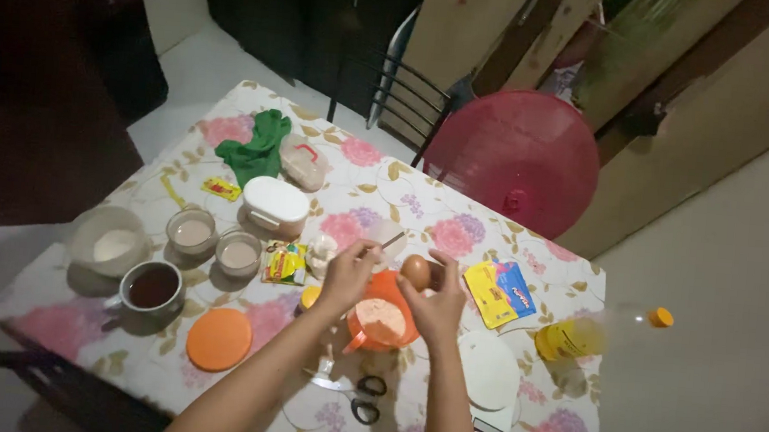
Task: Prepare and mix ingredients for a recipe, including weighing flour and adding milk and egg.
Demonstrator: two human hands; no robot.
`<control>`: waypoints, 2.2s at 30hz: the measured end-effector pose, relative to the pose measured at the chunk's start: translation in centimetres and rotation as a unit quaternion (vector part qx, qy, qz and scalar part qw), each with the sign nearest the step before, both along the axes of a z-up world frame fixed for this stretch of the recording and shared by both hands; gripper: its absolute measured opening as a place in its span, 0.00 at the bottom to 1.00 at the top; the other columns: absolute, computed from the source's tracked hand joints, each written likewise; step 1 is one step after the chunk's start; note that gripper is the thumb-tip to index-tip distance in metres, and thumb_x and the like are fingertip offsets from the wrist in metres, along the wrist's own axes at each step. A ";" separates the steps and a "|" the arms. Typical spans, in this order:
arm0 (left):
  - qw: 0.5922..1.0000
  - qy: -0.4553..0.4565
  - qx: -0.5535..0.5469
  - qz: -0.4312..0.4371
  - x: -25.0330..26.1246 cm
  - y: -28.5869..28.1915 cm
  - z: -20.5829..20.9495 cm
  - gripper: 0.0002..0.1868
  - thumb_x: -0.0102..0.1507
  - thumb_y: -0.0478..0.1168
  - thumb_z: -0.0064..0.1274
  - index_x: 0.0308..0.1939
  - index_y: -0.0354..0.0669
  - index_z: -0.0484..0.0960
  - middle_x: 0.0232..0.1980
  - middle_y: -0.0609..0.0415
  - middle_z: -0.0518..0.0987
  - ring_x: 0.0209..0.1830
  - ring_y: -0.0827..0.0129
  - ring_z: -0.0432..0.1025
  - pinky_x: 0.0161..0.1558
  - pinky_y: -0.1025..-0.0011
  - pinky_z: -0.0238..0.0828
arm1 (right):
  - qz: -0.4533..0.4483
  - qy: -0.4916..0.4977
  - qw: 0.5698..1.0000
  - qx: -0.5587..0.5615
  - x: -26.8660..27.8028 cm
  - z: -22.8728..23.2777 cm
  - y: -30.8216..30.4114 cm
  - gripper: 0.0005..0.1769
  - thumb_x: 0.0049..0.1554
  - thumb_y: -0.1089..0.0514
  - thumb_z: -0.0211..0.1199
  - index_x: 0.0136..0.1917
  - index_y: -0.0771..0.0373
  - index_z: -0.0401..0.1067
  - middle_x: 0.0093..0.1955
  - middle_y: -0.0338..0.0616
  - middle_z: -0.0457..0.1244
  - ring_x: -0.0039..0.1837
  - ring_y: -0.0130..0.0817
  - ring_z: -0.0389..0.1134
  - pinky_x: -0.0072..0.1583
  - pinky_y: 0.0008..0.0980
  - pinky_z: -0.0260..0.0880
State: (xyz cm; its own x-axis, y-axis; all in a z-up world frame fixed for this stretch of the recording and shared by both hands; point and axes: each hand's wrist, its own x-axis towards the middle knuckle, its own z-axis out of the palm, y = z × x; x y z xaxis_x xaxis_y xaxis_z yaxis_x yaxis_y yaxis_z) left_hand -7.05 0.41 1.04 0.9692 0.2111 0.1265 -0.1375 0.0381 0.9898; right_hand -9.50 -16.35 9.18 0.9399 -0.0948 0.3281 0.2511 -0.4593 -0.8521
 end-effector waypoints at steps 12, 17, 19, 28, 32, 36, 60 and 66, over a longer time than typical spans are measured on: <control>0.979 0.105 -0.126 -0.125 -2.4 -0.5 -1.3 0.20 0.71 0.57 0.41 0.55 0.47 0.74 0.35 0.58 0.76 0.23 0.77 0.68 0.22 0.76 0.65 | 0.048 -0.167 0.977 -0.127 -5.0 2.1 3.3 0.32 0.45 0.56 0.77 0.60 0.65 0.68 0.52 0.51 0.68 0.53 0.46 0.71 0.55 0.39 0.71; 0.967 0.154 -0.191 -0.065 -2.3 -1.2 -2.5 0.21 0.71 0.59 0.37 0.49 0.48 0.75 0.26 0.56 0.73 0.17 0.75 0.66 0.18 0.76 0.60 | 0.012 -0.113 0.989 -0.091 -8.1 -0.9 -0.8 0.17 0.47 0.59 0.74 0.47 0.63 0.71 0.40 0.43 0.63 0.40 0.36 0.66 0.45 0.33 0.68; 0.958 0.195 -0.203 -0.053 -3.3 -1.6 -0.2 0.21 0.70 0.60 0.39 0.48 0.50 0.78 0.26 0.61 0.71 0.18 0.78 0.65 0.19 0.77 0.59 | -0.022 -0.118 0.988 -0.096 -9.0 -1.7 -2.4 0.13 0.47 0.60 0.73 0.41 0.63 0.69 0.35 0.41 0.62 0.36 0.33 0.63 0.41 0.33 0.66; 0.946 0.251 -0.196 -0.062 -3.5 -3.3 0.8 0.22 0.66 0.60 0.40 0.40 0.46 0.75 0.20 0.56 0.71 0.14 0.74 0.65 0.16 0.75 0.55 | 0.059 0.079 0.975 -0.198 -10.8 -15.9 -5.5 0.07 0.50 0.58 0.69 0.40 0.61 0.74 0.37 0.47 0.70 0.40 0.42 0.74 0.45 0.36 0.73; 0.950 0.244 -0.186 -0.064 -3.2 -2.8 -0.1 0.23 0.65 0.60 0.40 0.39 0.44 0.75 0.20 0.55 0.71 0.14 0.73 0.65 0.15 0.75 0.56 | 0.210 0.087 0.961 -0.157 -13.5 -13.8 -2.5 0.25 0.39 0.62 0.71 0.53 0.61 0.76 0.43 0.52 0.70 0.45 0.50 0.73 0.47 0.44 0.72; 0.952 0.251 -0.168 -0.055 -3.2 -1.0 -0.2 0.27 0.65 0.63 0.40 0.38 0.42 0.76 0.20 0.55 0.73 0.14 0.75 0.65 0.15 0.75 0.57 | 0.194 0.159 0.908 -0.335 -13.4 -15.9 -2.1 0.25 0.40 0.59 0.73 0.52 0.59 0.74 0.43 0.51 0.69 0.47 0.52 0.71 0.49 0.48 0.72; 0.935 0.277 -0.212 -0.063 -2.7 2.9 -0.1 0.28 0.66 0.62 0.38 0.36 0.40 0.78 0.21 0.54 0.73 0.12 0.75 0.62 0.14 0.76 0.54 | 0.313 0.304 0.836 -0.332 -10.0 -12.0 -5.3 0.23 0.44 0.42 0.73 0.48 0.55 0.77 0.34 0.46 0.68 0.36 0.37 0.68 0.41 0.37 0.68; 0.936 0.244 -0.251 -0.038 -2.2 4.2 1.5 0.23 0.66 0.60 0.40 0.39 0.46 0.78 0.23 0.55 0.73 0.12 0.75 0.61 0.14 0.77 0.53 | 0.416 0.414 0.808 -0.053 -8.1 -8.7 -11.8 0.18 0.52 0.50 0.75 0.46 0.67 0.78 0.35 0.33 0.66 0.38 0.21 0.64 0.41 0.27 0.64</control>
State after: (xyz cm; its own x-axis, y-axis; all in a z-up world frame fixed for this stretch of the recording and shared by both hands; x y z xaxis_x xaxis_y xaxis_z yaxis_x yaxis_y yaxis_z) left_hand -9.28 4.62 2.57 0.9005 0.0538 -0.4315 0.3478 0.5064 0.7890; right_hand -17.63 -28.15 0.45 0.5649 0.6699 -0.4818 -0.1261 -0.5069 -0.8527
